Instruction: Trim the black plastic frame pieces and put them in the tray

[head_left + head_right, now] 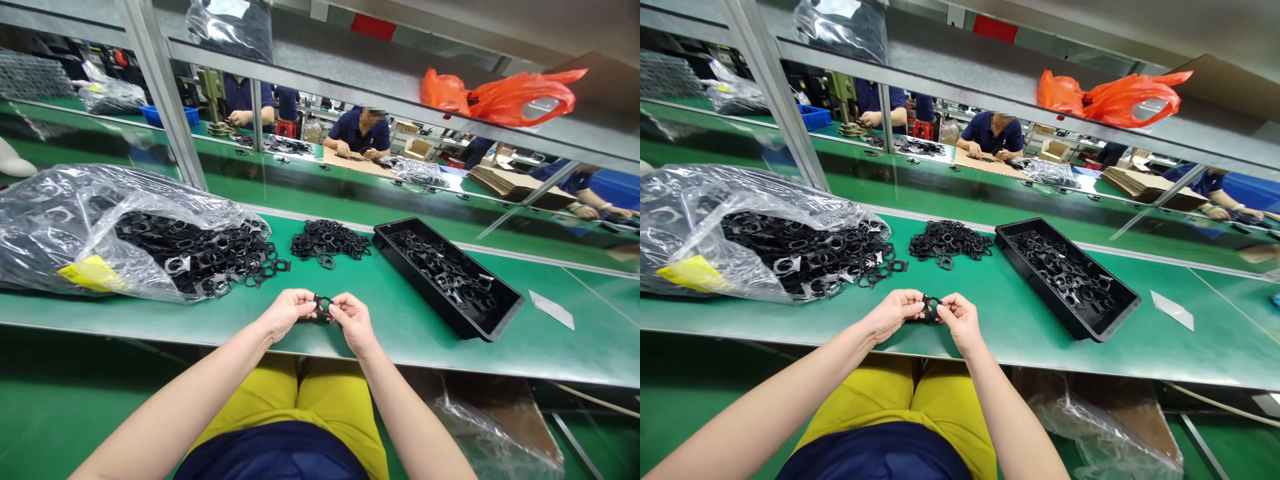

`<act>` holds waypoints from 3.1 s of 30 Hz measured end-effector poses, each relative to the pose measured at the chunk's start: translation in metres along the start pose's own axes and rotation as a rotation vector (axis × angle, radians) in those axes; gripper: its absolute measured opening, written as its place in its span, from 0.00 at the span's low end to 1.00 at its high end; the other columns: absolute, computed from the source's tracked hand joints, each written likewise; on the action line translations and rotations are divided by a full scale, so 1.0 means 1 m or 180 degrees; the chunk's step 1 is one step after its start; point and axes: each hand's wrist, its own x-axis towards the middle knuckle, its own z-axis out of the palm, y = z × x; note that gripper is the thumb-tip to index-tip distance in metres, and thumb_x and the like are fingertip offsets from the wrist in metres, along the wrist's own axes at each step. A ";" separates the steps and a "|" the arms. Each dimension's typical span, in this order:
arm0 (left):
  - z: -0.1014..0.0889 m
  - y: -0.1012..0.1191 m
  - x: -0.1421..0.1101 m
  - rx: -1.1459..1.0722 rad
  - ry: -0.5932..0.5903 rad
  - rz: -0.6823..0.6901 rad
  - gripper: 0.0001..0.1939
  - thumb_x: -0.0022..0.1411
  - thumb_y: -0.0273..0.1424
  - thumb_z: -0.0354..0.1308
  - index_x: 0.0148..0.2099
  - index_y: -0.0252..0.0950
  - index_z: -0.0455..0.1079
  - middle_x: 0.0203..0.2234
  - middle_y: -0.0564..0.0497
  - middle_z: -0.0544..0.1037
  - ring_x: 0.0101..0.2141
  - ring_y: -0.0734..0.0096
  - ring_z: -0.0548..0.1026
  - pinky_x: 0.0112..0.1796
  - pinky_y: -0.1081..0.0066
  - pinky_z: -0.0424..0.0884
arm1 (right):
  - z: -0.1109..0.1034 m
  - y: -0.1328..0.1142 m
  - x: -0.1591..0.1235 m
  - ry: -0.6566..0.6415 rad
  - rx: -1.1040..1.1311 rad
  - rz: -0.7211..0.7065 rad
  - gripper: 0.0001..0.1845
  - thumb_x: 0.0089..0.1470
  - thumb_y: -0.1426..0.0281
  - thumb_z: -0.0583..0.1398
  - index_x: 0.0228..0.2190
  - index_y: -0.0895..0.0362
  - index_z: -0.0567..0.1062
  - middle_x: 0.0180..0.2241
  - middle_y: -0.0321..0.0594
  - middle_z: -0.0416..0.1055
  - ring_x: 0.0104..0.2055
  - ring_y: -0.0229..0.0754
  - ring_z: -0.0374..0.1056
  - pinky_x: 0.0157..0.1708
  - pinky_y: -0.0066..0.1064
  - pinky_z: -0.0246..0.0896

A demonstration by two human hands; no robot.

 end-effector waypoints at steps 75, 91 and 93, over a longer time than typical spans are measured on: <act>0.012 -0.014 0.007 0.0656 0.0834 0.0511 0.07 0.43 0.30 0.61 0.27 0.32 0.69 0.14 0.57 0.70 0.16 0.78 0.67 0.20 0.77 0.64 | -0.003 0.004 0.003 0.0085 0.0341 0.0396 0.15 0.38 0.65 0.70 0.26 0.60 0.73 0.18 0.31 0.64 0.15 0.27 0.50 0.13 0.20 0.42; 0.007 -0.015 0.002 0.0541 0.0629 0.0663 0.11 0.48 0.33 0.61 0.33 0.33 0.67 0.15 0.59 0.66 0.15 0.81 0.62 0.18 0.78 0.56 | 0.003 -0.002 -0.001 -0.0025 -0.0116 0.0313 0.15 0.37 0.65 0.69 0.27 0.59 0.74 0.18 0.32 0.64 0.17 0.30 0.54 0.14 0.22 0.48; 0.003 -0.015 0.002 0.0501 0.0506 0.0624 0.12 0.49 0.34 0.61 0.34 0.33 0.66 0.16 0.60 0.65 0.14 0.83 0.61 0.17 0.79 0.54 | 0.003 -0.002 -0.001 -0.0018 -0.0140 0.0296 0.15 0.37 0.66 0.69 0.27 0.59 0.74 0.19 0.32 0.65 0.18 0.30 0.55 0.15 0.22 0.49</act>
